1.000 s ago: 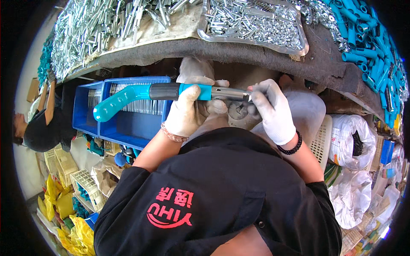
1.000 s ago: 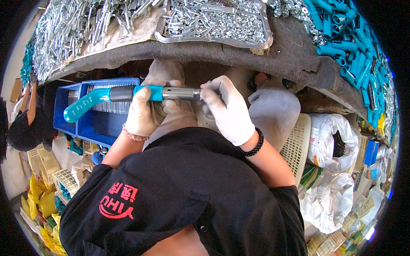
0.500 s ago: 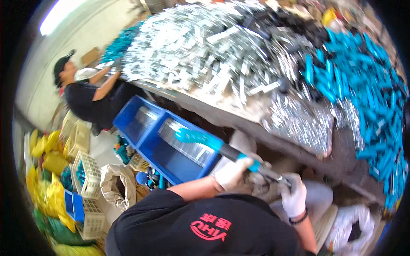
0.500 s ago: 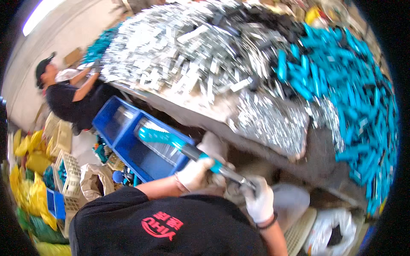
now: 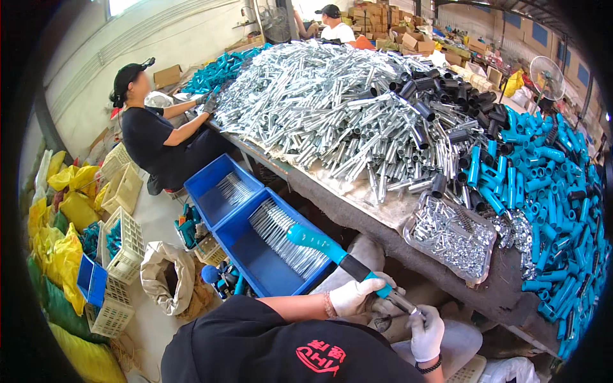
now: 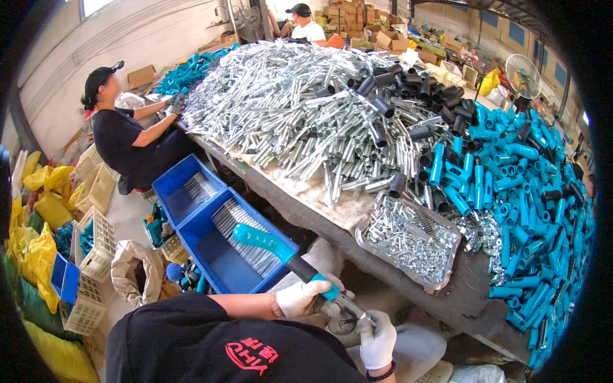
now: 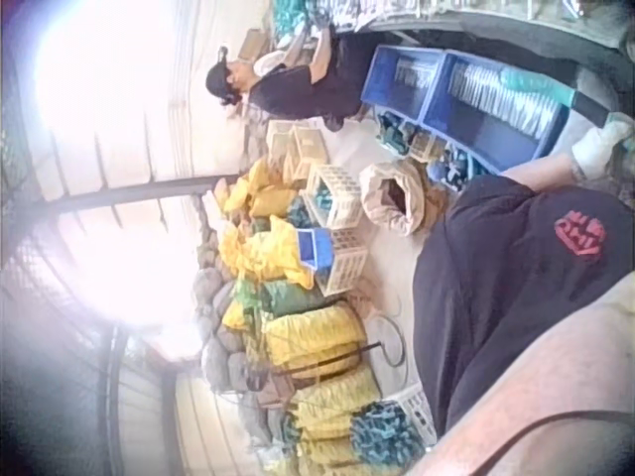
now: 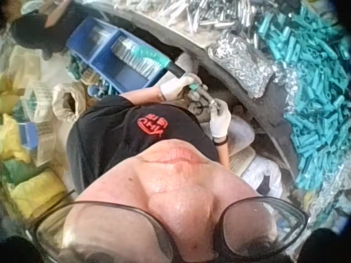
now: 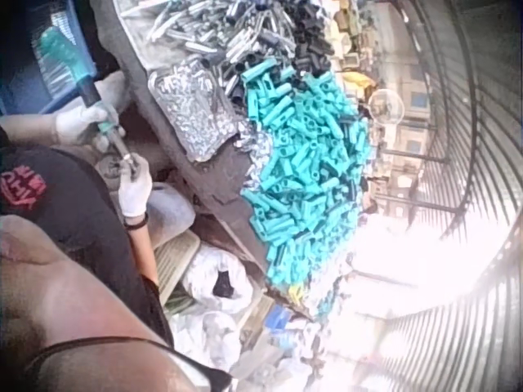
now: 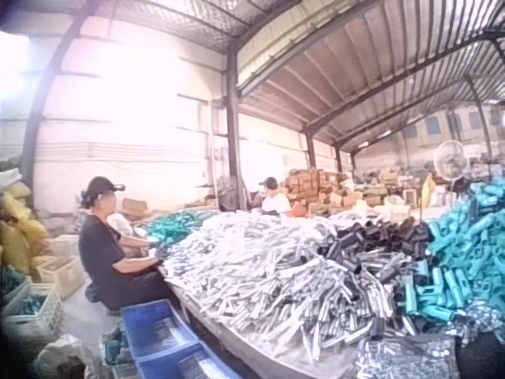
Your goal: The person assembles tools by inserting metal rods and springs into metal tubes, attaching plastic handles, fastening components with pins by hand, and placing the assembled items into a basket.
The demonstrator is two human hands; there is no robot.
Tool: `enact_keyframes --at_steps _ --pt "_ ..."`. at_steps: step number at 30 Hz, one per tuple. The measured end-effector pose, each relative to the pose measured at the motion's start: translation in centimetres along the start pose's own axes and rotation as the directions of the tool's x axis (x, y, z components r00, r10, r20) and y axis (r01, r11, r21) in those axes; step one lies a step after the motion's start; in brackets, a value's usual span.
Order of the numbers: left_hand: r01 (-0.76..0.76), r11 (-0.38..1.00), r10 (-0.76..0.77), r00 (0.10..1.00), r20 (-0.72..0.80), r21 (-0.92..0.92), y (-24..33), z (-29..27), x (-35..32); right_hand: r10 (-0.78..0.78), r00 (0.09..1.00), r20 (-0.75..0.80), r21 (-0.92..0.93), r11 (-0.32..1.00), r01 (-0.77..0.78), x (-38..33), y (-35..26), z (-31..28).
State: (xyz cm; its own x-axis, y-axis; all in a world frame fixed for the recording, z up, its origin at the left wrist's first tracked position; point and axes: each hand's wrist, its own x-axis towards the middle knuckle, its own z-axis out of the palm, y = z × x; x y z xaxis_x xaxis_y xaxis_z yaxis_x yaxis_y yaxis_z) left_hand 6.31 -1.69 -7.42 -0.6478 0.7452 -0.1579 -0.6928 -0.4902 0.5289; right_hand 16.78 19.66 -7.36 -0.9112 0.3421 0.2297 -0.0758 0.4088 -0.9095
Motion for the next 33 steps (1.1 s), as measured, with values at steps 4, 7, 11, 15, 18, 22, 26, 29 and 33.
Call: enact_keyframes --at_steps 4,7,11,15,18,22,26,29,33 --pt "-0.026 0.998 0.026 1.0 -0.006 0.065 -0.3 -0.1 0.3 0.008 0.997 0.071 -0.088 0.996 -0.002 0.1 -0.4 0.4" --pt "-0.003 0.999 0.001 0.999 0.053 0.038 -0.2 -0.1 0.2 -0.038 0.999 0.029 -0.001 0.999 0.038 -0.2 -1.8 -0.2" --pt "0.019 0.995 -0.02 1.0 0.013 0.097 0.0 0.1 0.3 0.131 0.986 0.099 0.052 0.989 -0.136 0.1 -2.0 -0.6" --pt "0.013 0.997 -0.016 0.999 0.035 0.08 0.3 0.0 0.2 0.036 0.982 0.183 -0.134 0.991 -0.011 -0.7 0.5 -1.2" --pt "0.018 0.993 -0.022 0.999 0.036 0.114 0.5 0.4 0.4 -0.167 0.978 -0.126 -0.028 0.986 0.165 0.0 -0.8 1.0" --pt "0.007 0.993 -0.01 1.0 0.026 0.122 0.7 0.7 -0.3 0.154 0.972 0.176 -0.224 0.968 -0.113 0.0 -1.0 -1.2" --pt "-0.008 0.999 0.005 0.997 0.073 0.035 1.1 0.4 -0.4 -0.29 0.957 0.003 -0.127 0.949 0.288 0.4 -2.0 0.5" --pt "0.045 0.997 -0.047 0.998 0.038 0.055 1.1 0.7 -0.2 -0.059 0.975 0.213 -0.228 0.968 0.108 -0.7 2.8 -1.7" --pt "0.022 0.999 -0.025 0.998 0.053 0.044 0.8 0.4 0.1 -0.316 0.948 0.024 -0.303 0.902 0.309 0.5 -2.5 0.0"
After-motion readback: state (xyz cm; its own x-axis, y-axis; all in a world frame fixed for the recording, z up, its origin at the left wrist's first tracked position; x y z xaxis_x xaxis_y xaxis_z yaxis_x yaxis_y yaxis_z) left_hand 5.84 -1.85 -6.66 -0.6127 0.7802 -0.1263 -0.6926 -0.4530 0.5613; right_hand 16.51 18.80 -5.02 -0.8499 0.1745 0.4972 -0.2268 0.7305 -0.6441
